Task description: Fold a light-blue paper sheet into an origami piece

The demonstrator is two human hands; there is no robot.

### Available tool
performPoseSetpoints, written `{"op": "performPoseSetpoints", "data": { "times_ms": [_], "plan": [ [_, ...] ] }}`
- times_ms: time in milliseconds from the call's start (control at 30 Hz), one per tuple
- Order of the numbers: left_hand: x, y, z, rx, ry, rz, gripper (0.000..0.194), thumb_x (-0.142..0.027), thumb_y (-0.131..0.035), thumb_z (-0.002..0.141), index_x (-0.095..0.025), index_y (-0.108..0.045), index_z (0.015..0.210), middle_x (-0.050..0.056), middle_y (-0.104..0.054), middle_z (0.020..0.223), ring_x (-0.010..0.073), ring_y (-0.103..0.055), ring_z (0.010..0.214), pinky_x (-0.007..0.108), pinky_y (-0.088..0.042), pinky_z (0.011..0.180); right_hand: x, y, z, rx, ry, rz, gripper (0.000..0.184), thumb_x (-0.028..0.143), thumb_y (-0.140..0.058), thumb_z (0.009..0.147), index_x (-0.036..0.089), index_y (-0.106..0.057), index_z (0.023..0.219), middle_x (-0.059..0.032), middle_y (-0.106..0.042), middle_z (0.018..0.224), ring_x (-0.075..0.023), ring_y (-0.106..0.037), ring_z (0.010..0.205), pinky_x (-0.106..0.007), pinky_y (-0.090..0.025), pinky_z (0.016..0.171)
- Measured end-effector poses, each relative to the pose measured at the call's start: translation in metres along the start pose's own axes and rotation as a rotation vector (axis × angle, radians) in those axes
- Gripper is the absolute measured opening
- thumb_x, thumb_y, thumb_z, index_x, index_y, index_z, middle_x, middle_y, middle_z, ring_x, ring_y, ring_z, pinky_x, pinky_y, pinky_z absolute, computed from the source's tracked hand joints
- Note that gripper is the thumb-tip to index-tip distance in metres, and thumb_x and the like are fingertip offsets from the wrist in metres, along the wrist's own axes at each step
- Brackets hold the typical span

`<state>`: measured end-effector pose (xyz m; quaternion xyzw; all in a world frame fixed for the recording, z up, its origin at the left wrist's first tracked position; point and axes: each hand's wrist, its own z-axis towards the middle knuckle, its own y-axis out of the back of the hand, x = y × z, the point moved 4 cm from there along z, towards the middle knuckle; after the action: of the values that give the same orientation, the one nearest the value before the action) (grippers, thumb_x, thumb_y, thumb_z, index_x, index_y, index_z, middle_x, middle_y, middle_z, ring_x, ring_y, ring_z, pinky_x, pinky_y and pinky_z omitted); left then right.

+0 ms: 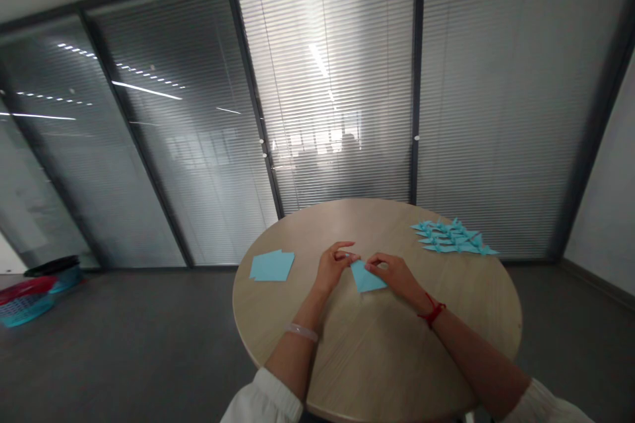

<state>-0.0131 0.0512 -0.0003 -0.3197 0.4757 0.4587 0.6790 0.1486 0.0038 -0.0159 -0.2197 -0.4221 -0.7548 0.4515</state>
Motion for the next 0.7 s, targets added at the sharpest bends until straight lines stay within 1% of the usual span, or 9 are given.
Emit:
{"op": "performPoseSetpoints", "data": {
  "times_ms": [133, 300, 500, 600, 700],
  "plan": [
    [0.003, 0.008, 0.003, -0.072, 0.017, -0.071, 0.049, -0.038, -0.078, 0.060, -0.014, -0.062, 0.100, 0.006, -0.072, 0.072, 0.0197, -0.067, 0.071, 0.030, -0.050, 0.068, -0.001, 0.001, 0.001, 0.000, -0.024, 0.011, 0.023, 0.041, -0.058, 0.077, 0.022, -0.072, 0.073, -0.0025, -0.073, 0.074, -0.0217, -0.065, 0.072, -0.030, -0.046, 0.069],
    [0.004, 0.020, 0.005, -0.205, -0.018, -0.154, 0.048, -0.042, -0.077, 0.060, -0.013, -0.062, 0.096, 0.007, -0.072, 0.073, 0.0212, -0.067, 0.075, 0.034, -0.051, 0.073, 0.002, 0.004, 0.001, -0.022, -0.048, -0.003, 0.023, 0.040, -0.058, 0.077, 0.023, -0.071, 0.070, -0.0026, -0.073, 0.074, -0.0222, -0.065, 0.073, -0.030, -0.045, 0.069],
    [0.006, 0.035, 0.006, -0.367, -0.086, -0.180, 0.045, -0.041, -0.074, 0.063, -0.013, -0.061, 0.096, 0.005, -0.070, 0.069, 0.0196, -0.066, 0.073, 0.032, -0.051, 0.070, 0.002, 0.006, 0.000, -0.016, -0.055, -0.013, 0.024, 0.039, -0.055, 0.078, 0.023, -0.068, 0.065, -0.0015, -0.071, 0.071, -0.0208, -0.064, 0.071, -0.029, -0.043, 0.069],
    [0.009, 0.047, 0.005, -0.460, -0.113, -0.187, 0.044, -0.041, -0.072, 0.065, -0.014, -0.061, 0.097, 0.006, -0.070, 0.075, 0.0188, -0.066, 0.074, 0.032, -0.050, 0.070, -0.003, 0.009, 0.001, -0.049, -0.070, -0.007, 0.022, 0.038, -0.056, 0.077, 0.023, -0.067, 0.065, -0.0020, -0.070, 0.070, -0.0212, -0.064, 0.071, -0.030, -0.044, 0.070],
    [0.013, 0.054, 0.003, -0.538, -0.098, -0.187, 0.042, -0.041, -0.071, 0.066, -0.015, -0.061, 0.097, 0.007, -0.070, 0.079, 0.0180, -0.066, 0.075, 0.031, -0.050, 0.071, -0.007, 0.012, 0.001, -0.102, -0.093, 0.026, 0.023, 0.039, -0.054, 0.078, 0.023, -0.066, 0.068, -0.0032, -0.070, 0.070, -0.0213, -0.064, 0.071, -0.030, -0.045, 0.070]
  ]
}}
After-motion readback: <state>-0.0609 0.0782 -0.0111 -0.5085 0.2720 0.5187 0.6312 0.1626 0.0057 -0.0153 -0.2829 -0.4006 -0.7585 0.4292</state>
